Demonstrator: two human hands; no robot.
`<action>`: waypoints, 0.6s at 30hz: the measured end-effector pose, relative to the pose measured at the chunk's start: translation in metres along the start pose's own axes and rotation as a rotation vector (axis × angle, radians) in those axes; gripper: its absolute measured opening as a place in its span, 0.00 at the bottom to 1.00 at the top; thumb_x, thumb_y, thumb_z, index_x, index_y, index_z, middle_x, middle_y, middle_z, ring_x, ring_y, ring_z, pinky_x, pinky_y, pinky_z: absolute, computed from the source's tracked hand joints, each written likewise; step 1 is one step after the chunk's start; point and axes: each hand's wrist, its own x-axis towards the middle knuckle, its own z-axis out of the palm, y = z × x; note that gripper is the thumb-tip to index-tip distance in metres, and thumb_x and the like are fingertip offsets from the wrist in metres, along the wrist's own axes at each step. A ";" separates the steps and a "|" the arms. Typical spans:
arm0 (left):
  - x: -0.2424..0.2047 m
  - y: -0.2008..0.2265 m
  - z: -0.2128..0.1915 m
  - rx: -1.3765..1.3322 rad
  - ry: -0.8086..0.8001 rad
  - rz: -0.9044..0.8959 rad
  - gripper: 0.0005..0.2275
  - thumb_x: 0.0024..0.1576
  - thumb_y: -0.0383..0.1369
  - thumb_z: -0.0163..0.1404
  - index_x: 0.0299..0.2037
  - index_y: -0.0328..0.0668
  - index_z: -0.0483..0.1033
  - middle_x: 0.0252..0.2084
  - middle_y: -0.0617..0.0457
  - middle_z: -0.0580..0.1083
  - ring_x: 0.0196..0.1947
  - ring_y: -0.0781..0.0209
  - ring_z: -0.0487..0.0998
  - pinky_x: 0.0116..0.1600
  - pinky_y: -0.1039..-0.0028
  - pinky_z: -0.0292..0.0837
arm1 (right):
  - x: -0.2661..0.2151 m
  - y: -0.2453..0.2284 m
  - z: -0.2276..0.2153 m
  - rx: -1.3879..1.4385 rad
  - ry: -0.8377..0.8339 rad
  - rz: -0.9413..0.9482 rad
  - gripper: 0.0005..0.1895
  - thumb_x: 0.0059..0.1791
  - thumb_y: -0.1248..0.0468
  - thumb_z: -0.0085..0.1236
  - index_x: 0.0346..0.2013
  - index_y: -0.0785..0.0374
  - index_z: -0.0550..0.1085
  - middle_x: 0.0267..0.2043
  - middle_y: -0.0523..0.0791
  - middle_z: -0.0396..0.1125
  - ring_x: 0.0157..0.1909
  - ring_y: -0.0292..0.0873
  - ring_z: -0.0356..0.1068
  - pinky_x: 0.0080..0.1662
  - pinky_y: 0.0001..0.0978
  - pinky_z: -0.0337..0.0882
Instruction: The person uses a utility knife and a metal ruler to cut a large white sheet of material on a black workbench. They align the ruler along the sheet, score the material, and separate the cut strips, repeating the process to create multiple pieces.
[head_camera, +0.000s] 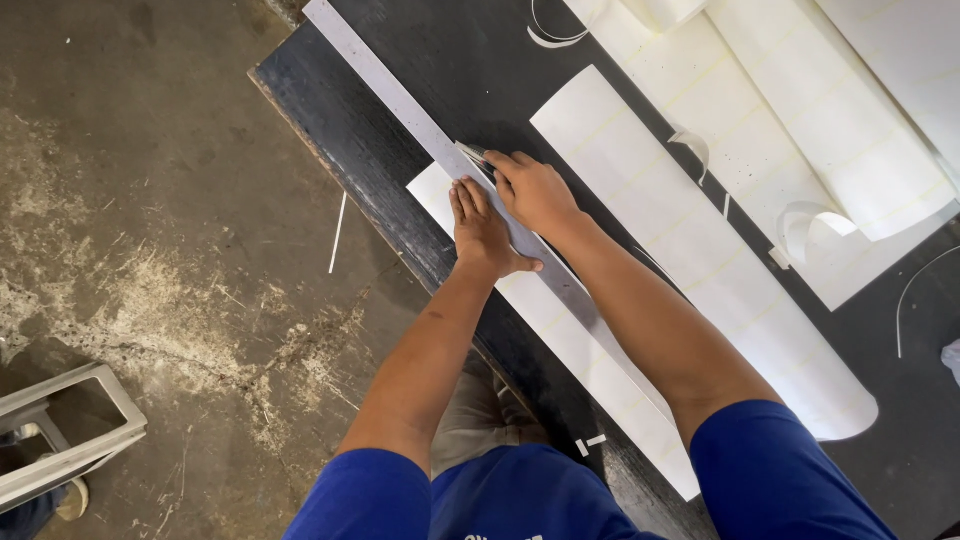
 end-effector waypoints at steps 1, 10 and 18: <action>0.000 0.000 0.001 -0.001 0.000 0.004 0.70 0.32 0.78 0.48 0.71 0.19 0.36 0.74 0.25 0.35 0.75 0.31 0.32 0.74 0.48 0.19 | -0.001 0.002 0.001 -0.012 -0.004 0.002 0.18 0.56 0.61 0.42 0.59 0.52 0.71 0.38 0.52 0.71 0.34 0.59 0.75 0.35 0.49 0.75; 0.003 0.001 0.007 0.015 0.010 0.000 0.70 0.33 0.78 0.48 0.71 0.18 0.36 0.74 0.25 0.35 0.75 0.31 0.32 0.74 0.48 0.20 | -0.027 0.001 -0.010 -0.074 -0.019 -0.011 0.17 0.56 0.61 0.43 0.59 0.52 0.71 0.37 0.51 0.71 0.32 0.58 0.75 0.33 0.47 0.75; -0.002 0.001 0.014 -0.093 0.067 -0.010 0.70 0.32 0.76 0.51 0.71 0.19 0.36 0.74 0.28 0.34 0.75 0.33 0.30 0.75 0.50 0.21 | -0.062 0.006 -0.018 -0.122 -0.047 -0.002 0.18 0.56 0.61 0.43 0.59 0.53 0.71 0.37 0.50 0.71 0.30 0.55 0.75 0.32 0.43 0.75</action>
